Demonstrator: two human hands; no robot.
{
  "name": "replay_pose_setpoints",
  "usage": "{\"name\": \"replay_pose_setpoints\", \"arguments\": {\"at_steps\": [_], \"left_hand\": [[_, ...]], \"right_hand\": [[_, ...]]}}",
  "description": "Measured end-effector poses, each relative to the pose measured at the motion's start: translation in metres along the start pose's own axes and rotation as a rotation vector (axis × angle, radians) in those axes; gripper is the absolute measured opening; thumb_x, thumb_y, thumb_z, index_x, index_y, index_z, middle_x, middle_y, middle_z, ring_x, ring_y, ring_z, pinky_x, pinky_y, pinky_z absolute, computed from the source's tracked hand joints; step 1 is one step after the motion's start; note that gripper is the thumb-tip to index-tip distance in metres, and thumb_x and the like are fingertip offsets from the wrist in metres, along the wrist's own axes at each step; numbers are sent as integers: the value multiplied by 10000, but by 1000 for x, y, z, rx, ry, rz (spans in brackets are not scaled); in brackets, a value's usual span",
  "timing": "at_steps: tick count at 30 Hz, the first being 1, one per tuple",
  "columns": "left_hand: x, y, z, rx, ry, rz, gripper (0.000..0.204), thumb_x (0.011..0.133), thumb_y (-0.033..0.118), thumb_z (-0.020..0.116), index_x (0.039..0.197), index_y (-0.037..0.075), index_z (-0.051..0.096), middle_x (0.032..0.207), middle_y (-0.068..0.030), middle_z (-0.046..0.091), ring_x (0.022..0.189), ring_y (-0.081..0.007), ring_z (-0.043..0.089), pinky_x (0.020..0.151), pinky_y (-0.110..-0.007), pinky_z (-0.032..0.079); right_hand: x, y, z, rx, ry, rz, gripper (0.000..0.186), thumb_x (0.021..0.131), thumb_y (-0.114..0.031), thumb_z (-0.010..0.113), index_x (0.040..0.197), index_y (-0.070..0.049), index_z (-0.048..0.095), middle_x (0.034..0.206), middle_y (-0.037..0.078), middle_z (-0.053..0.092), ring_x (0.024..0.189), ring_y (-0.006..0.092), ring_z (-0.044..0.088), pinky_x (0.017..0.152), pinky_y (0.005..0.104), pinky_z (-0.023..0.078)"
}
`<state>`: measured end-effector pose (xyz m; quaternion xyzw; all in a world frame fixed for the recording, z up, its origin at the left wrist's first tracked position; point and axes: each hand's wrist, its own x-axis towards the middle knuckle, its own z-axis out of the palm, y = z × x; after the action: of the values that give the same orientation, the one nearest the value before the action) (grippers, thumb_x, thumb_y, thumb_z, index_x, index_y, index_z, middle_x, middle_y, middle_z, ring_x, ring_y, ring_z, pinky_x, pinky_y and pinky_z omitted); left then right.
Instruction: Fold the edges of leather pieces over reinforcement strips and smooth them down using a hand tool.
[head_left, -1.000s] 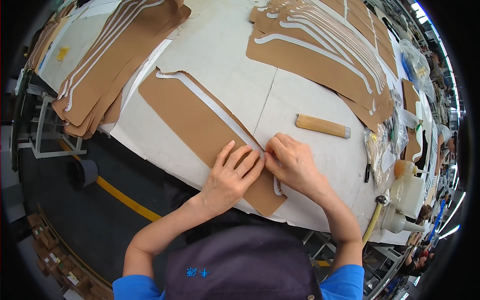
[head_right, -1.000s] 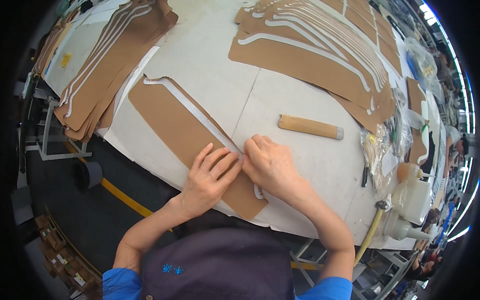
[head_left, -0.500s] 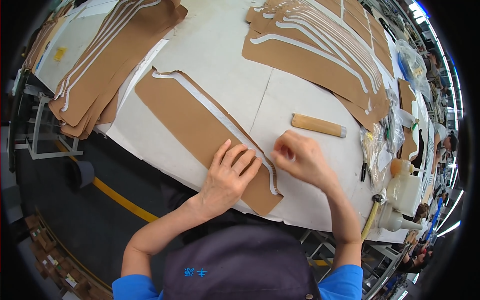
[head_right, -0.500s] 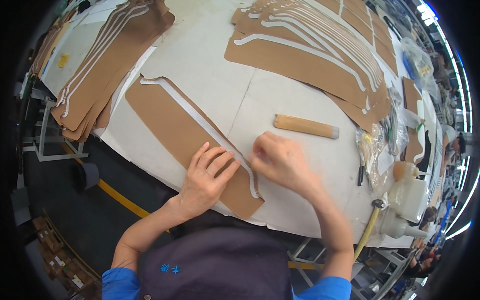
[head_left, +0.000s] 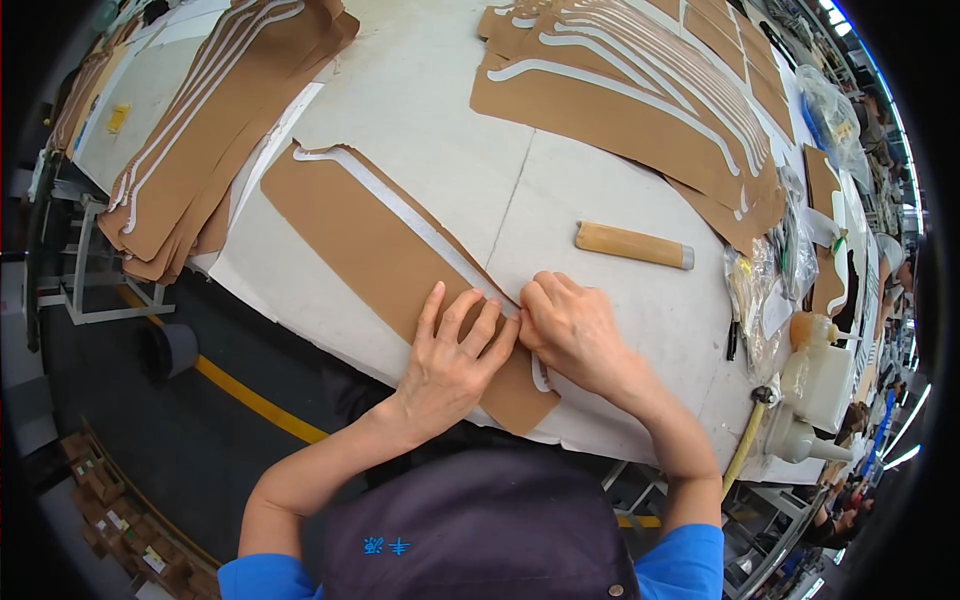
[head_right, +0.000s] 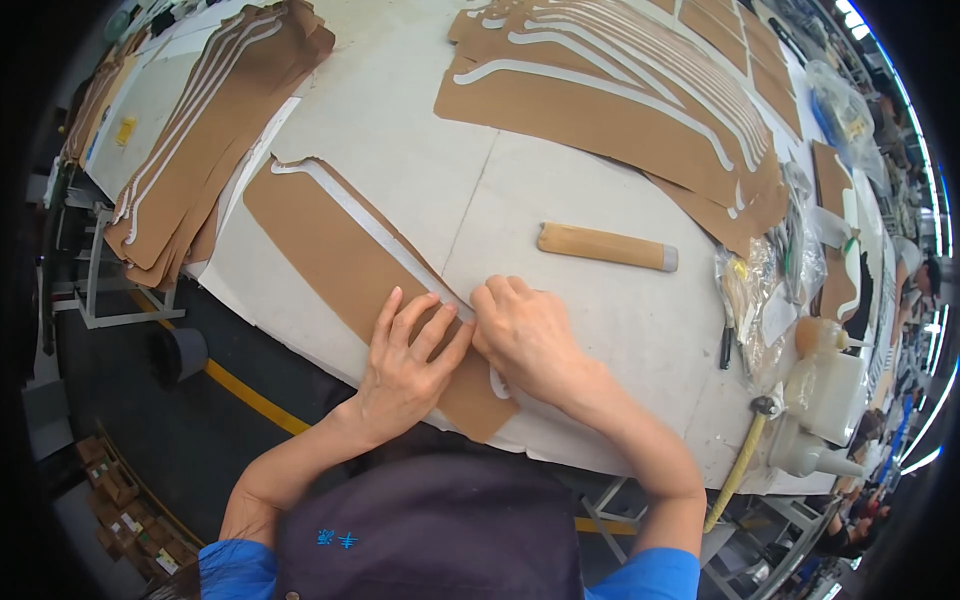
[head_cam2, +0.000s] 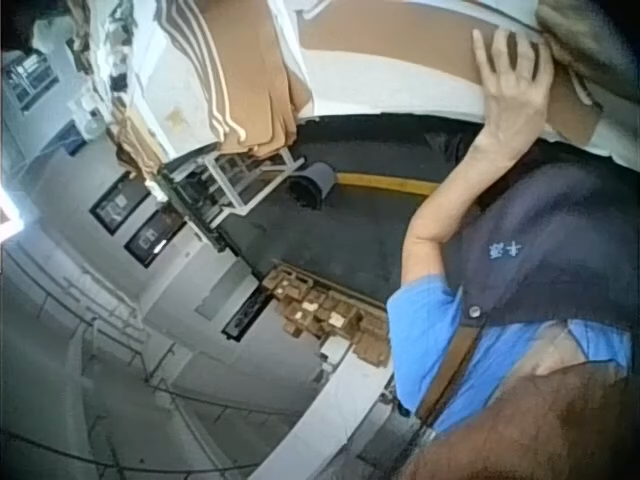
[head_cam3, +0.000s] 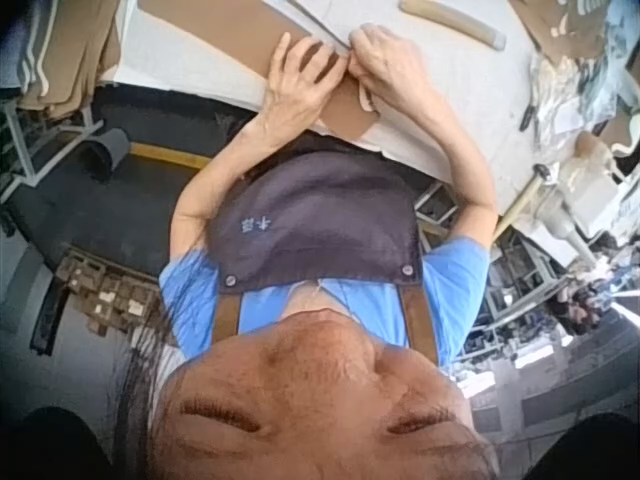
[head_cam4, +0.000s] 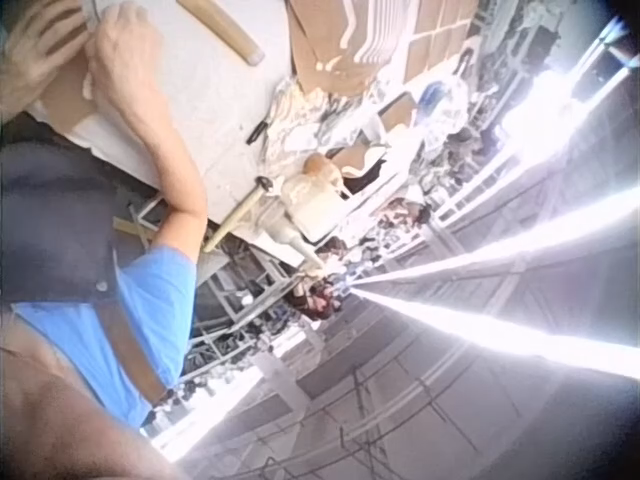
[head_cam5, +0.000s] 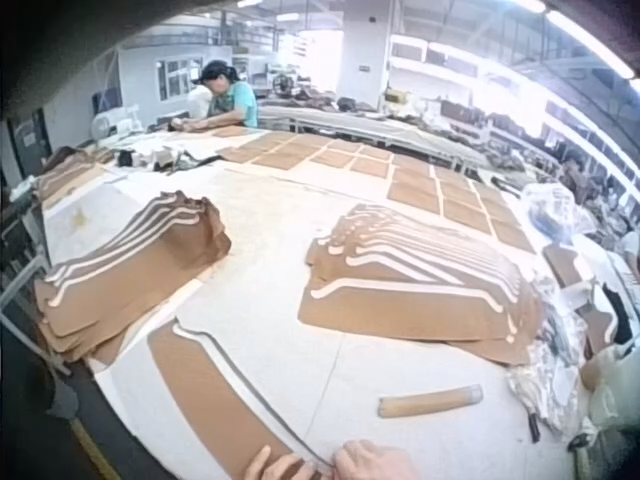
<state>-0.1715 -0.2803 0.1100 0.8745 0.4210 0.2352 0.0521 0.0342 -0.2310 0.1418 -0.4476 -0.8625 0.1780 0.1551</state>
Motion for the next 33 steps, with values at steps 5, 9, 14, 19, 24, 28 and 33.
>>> {"name": "replay_pose_setpoints", "arguments": {"at_steps": [5,9,14,19,24,28,33], "left_hand": [[-3,-1,4,1,8,-8,464,836,47,736,1299,67,716,1356,-131,613,1302,-366,584,1178,-639,403],[-2,2,2,-12,35,-35,439,840,24,726,1278,62,727,1361,-113,629,1290,-327,597,1175,-606,418],[6,7,6,-75,55,-30,407,843,14,729,1250,30,733,1339,-85,653,1271,-292,609,1170,-552,438],[4,7,4,-64,55,-41,400,839,13,736,1239,26,736,1322,-70,662,1259,-280,620,1168,-539,440],[-3,7,-5,-82,-3,-16,423,842,16,733,1264,41,732,1330,-66,667,1272,-276,619,1179,-537,433],[-4,7,-4,-92,-5,-24,434,847,12,729,1279,51,725,1337,-66,669,1272,-275,620,1182,-543,429],[-6,7,-4,-99,-27,-34,460,858,14,730,1311,92,714,1350,-61,649,1280,-276,604,1193,-545,412]], "right_hand": [[-11,29,-14,-104,-28,7,151,840,-36,705,920,-36,576,914,128,597,863,335,639,694,466,522],[-21,70,-55,-281,253,114,388,789,-9,782,1162,-52,682,1195,118,633,1167,349,566,1009,509,434],[-27,117,-64,-135,99,-82,528,770,-53,842,1279,-106,712,1149,88,638,1075,322,622,959,454,511],[-22,95,-56,26,-18,-235,529,792,-1,788,1305,-93,699,1122,120,609,918,296,675,752,413,581],[-30,73,-51,176,-217,-266,461,857,-104,785,1309,-88,699,1141,110,584,833,258,700,646,387,586],[-31,68,-51,160,-252,-303,510,880,-177,825,1368,-93,703,1093,86,596,810,231,680,663,381,595],[-29,58,-51,101,-217,-391,446,842,-122,771,1271,-32,690,1119,95,595,939,239,648,743,378,563]]}}
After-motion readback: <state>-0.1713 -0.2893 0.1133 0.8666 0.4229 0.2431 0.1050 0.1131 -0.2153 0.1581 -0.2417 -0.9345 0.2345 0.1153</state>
